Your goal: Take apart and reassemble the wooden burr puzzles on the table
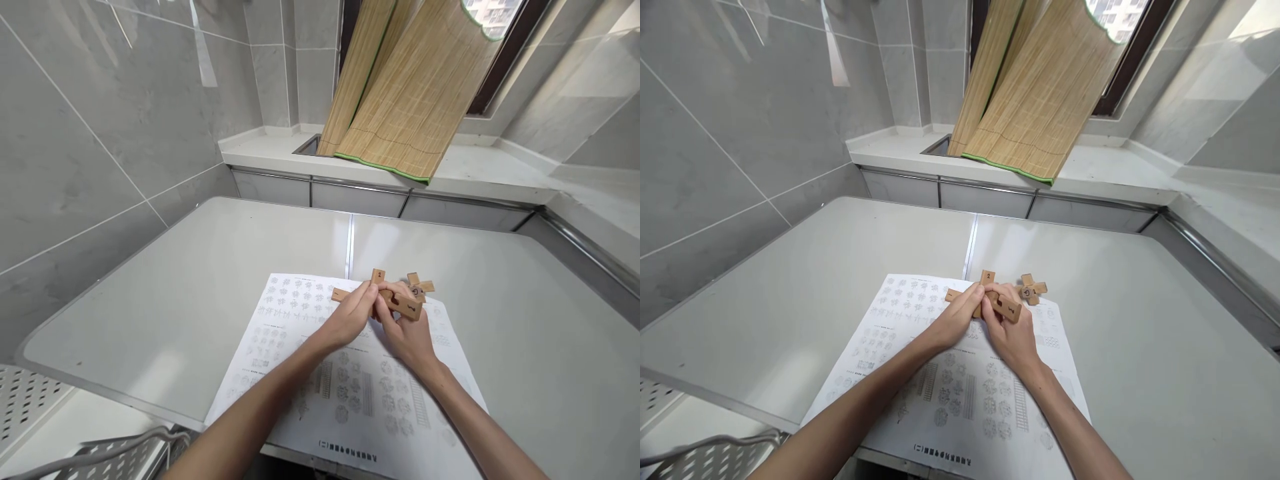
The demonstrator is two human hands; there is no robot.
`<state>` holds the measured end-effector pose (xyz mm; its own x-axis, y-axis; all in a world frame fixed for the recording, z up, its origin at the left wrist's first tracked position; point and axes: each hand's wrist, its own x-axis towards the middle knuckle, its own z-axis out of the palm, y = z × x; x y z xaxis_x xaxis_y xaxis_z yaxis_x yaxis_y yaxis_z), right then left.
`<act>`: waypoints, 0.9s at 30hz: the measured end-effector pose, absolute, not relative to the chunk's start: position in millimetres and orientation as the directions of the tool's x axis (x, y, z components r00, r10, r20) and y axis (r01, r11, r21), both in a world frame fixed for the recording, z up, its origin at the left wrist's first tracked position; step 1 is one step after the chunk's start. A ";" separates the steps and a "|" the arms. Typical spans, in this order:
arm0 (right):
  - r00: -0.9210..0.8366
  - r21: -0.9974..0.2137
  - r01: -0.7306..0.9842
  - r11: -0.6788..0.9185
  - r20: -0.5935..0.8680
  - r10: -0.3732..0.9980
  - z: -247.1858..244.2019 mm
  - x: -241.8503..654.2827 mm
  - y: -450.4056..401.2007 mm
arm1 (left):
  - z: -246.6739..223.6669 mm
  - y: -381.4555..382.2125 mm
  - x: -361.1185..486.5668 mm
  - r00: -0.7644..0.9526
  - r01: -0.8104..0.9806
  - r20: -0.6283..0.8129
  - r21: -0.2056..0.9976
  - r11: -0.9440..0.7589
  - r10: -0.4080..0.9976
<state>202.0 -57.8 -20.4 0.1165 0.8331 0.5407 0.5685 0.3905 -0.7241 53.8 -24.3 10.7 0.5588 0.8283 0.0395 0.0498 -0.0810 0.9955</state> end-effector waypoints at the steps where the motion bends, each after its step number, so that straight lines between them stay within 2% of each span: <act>1: 0.116 -0.731 0.564 0.384 0.531 0.840 -19.4 201.6 -57.9 | 10.0 -23.5 54.2 0.560 0.046 0.044 0.995 -0.084 0.827; 8: 0.148 -0.881 0.367 0.298 0.372 0.917 -18.5 200.4 -58.4 | 5.6 -21.7 56.7 0.565 -0.003 0.111 0.991 -0.133 0.818; 14: 0.176 -0.908 0.305 0.288 0.351 0.919 -21.4 199.9 -58.0 | 1.9 -20.4 57.3 0.568 0.076 0.165 0.965 -0.251 0.806; 21: 0.178 -0.933 0.215 0.288 0.327 0.928 -21.4 196.0 -60.4 | -2.2 -18.8 55.9 0.576 0.098 0.179 0.953 -0.285 0.798; 27: 0.205 -0.896 0.321 0.307 0.382 0.901 -21.8 191.6 -62.4 | -4.7 -21.7 56.2 0.520 0.186 0.221 0.913 -0.362 0.825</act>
<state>191.6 -62.4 -21.8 0.2048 0.9012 0.3819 0.3206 0.3068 -0.8961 56.2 -21.7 -4.7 0.5201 0.8250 0.2209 0.1864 -0.3620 0.9133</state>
